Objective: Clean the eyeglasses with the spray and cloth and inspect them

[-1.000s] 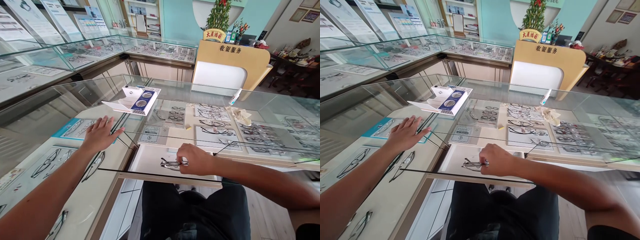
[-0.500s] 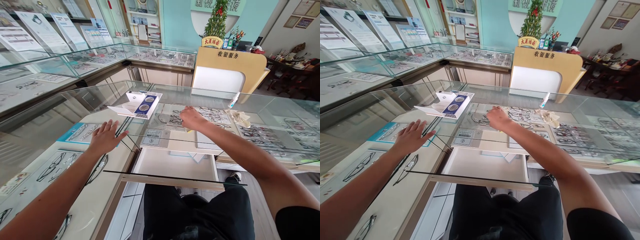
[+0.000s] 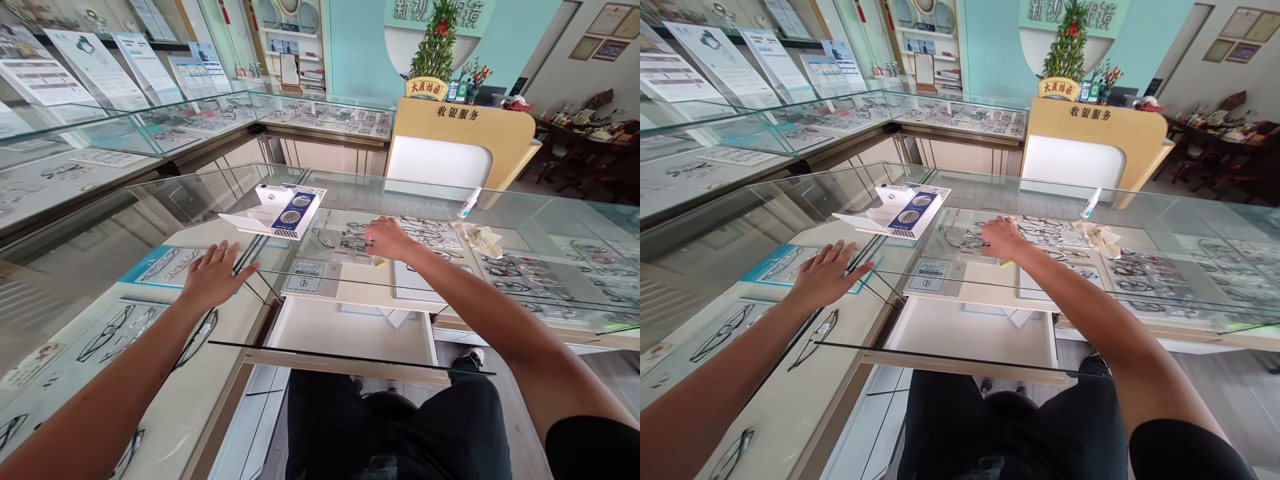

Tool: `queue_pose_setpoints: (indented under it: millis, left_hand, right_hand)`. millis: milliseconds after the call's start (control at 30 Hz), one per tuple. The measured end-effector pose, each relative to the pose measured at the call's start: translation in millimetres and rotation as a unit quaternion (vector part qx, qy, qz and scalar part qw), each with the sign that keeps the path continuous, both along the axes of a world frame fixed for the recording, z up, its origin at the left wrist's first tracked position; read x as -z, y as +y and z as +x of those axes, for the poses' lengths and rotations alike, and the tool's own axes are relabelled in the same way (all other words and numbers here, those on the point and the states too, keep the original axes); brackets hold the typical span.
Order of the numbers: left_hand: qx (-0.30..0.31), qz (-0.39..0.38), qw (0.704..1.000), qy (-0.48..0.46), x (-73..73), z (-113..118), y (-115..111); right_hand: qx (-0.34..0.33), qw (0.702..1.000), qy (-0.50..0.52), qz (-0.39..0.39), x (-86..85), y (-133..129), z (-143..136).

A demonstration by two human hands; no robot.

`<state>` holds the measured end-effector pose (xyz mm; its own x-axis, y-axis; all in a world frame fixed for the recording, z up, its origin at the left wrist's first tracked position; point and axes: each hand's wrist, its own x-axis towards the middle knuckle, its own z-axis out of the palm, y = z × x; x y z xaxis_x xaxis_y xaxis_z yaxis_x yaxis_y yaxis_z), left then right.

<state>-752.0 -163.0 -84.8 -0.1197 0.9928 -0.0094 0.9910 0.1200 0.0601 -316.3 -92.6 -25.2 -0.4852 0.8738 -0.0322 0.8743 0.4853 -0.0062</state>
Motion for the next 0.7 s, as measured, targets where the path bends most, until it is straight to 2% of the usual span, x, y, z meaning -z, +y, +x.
queue_pose_setpoints:
  millis: [167,267,367,433,500,567,700]
  left_hand:
    - [-0.003,-0.001,1.0,0.001,0.7,1,1]
    - [-0.006,-0.005,1.0,-0.01,0.6,1,-1]
    - [-0.025,0.019,0.997,-0.069,-2.0,1,-6]
    - [-0.05,0.072,0.988,-0.129,-5.6,4,-9]
    - [-0.082,0.12,0.972,-0.187,-9.8,13,-8]
    - [-0.111,0.138,0.958,-0.226,-12.5,29,-3]
    - [-0.135,0.148,0.954,-0.223,-8.1,80,11]
  right_hand:
    - [0.016,0.999,0.031,-0.009,-3.4,0,6]
    - [0.003,0.997,0.079,0.017,-15.4,-19,1]
    - [-0.09,0.978,0.187,0.018,-26.4,-60,-9]
    - [-0.164,0.962,0.211,-0.049,-26.3,-92,-16]
    - [-0.198,0.953,0.192,-0.124,-17.5,-118,-19]
    - [-0.211,0.946,0.166,-0.18,-0.6,-132,-19]
    - [-0.196,0.937,0.157,-0.243,45.1,-129,-11]
